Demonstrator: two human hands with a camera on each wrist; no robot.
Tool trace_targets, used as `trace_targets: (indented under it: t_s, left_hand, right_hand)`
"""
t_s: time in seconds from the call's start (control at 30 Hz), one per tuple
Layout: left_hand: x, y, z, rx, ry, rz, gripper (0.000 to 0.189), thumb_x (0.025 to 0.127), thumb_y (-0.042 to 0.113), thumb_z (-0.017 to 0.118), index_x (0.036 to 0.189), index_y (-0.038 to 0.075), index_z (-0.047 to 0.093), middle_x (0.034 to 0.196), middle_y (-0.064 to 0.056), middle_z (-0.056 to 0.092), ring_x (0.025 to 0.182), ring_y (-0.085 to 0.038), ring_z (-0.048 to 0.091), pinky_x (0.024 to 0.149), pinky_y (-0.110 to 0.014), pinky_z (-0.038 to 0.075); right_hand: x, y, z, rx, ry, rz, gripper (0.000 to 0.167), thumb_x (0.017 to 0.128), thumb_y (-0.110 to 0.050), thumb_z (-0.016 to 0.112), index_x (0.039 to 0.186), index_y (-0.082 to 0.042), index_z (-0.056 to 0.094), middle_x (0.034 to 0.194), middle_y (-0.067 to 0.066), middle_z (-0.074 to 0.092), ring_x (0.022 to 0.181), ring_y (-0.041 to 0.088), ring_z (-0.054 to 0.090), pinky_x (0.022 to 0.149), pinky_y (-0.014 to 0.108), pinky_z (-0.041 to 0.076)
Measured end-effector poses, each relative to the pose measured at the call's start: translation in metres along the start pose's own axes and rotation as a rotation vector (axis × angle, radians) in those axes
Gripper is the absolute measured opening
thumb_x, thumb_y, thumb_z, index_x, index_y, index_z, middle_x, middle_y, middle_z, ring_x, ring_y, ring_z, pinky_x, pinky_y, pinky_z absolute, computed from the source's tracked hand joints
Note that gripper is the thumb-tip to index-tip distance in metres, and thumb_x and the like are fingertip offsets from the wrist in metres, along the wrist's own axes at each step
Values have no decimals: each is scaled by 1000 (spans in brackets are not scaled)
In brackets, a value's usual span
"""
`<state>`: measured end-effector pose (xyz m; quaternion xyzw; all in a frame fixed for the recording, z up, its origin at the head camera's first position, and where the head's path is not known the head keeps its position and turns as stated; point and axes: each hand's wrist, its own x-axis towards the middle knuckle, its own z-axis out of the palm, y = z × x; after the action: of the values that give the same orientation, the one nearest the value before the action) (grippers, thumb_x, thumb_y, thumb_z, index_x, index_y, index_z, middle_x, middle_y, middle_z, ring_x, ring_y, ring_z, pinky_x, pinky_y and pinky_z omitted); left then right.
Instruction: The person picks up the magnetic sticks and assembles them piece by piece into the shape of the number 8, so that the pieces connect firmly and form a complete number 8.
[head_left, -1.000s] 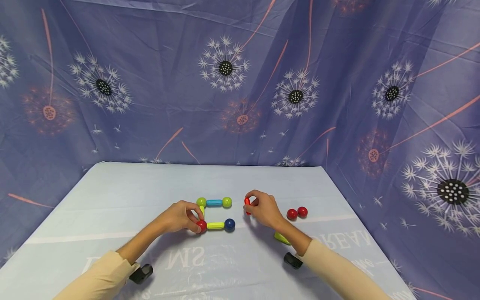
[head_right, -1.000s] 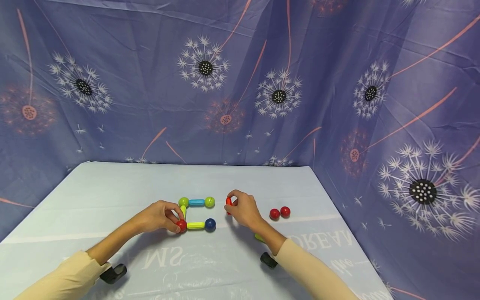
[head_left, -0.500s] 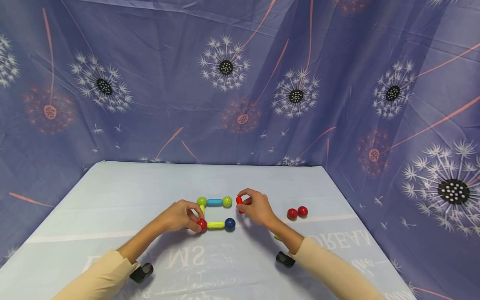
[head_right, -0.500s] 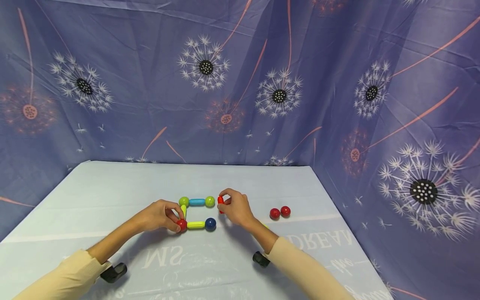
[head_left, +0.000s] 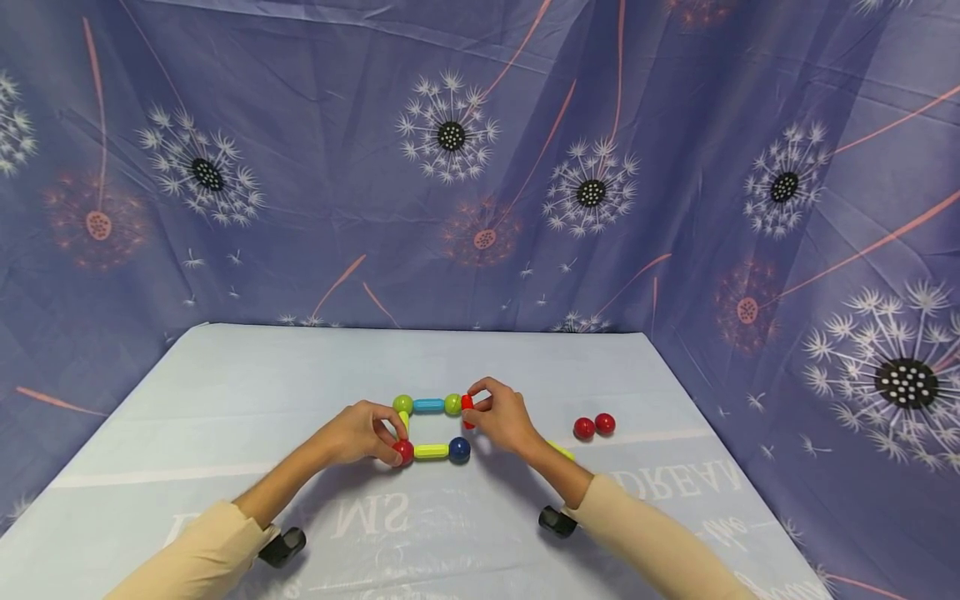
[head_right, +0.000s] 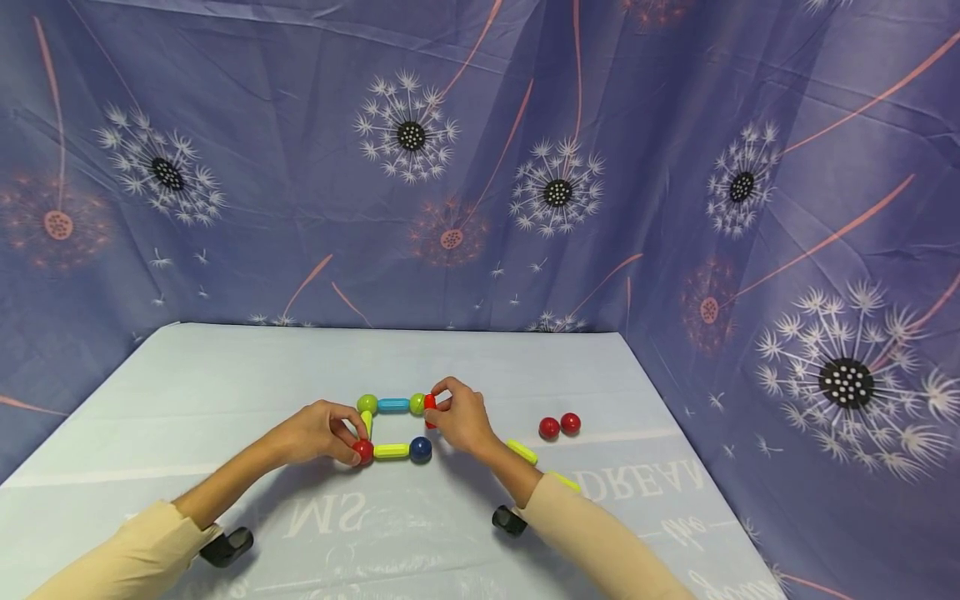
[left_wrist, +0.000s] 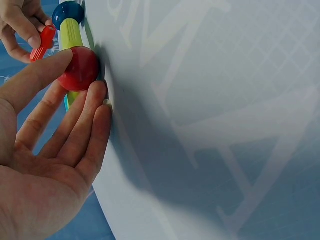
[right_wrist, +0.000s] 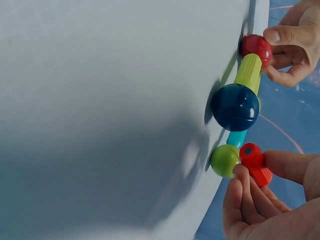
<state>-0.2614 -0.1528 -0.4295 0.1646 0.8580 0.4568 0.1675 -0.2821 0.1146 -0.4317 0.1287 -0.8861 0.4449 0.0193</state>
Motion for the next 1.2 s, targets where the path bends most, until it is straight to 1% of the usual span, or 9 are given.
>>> trace_targets:
  t_s: [0.17,0.4,0.67,0.87,1.0,1.2]
  left_hand:
    - [-1,0,0,-5,1,12,30,71,6,88,96,6,73,83,-8,76,78,-15,66,68,-32,48]
    - [0,0,1,-1,7,13,29,70,6,88,96,6,73,83,-8,76,77,-14,65,67,-31,47]
    - [0,0,0,1,3,-16,29,70,6,88,96,7,73,82,-7,76,77,-14,65,65,-29,48]
    - [0,0,0,-6,1,-18,29,71,6,88,96,7,73,82,-7,76,76,-14,65,65,-29,48]
    - [0,-1,1,-8,3,-21,28,71,5,88,95,7,73,82,-6,76,76,-15,65,66,-30,48]
    - [0,0,1,-23,0,-12,29,71,5,87,96,6,73,83,-8,77,76,-15,65,66,-31,48]
  right_hand:
    - [0,0,5,15,-19,22,28,88,-10,77,113,-5,65,86,8,78,73,14,73,61,26,51]
    - [-3,-1,9,44,-60,33,27,90,-11,75,113,-4,63,86,8,78,72,14,71,58,29,47]
    - [-4,-2,11,32,-90,43,27,92,-12,73,115,-5,62,93,9,78,78,14,72,66,28,52]
    - [-4,-1,12,19,-93,33,28,92,-13,73,116,-5,63,93,10,78,77,15,71,64,28,51]
    - [-3,2,13,5,-102,18,34,92,-15,73,122,-4,63,94,11,78,79,17,72,64,28,51]
    - [-2,6,14,-15,-108,4,50,92,-17,73,138,-3,59,96,12,78,81,17,72,65,28,52]
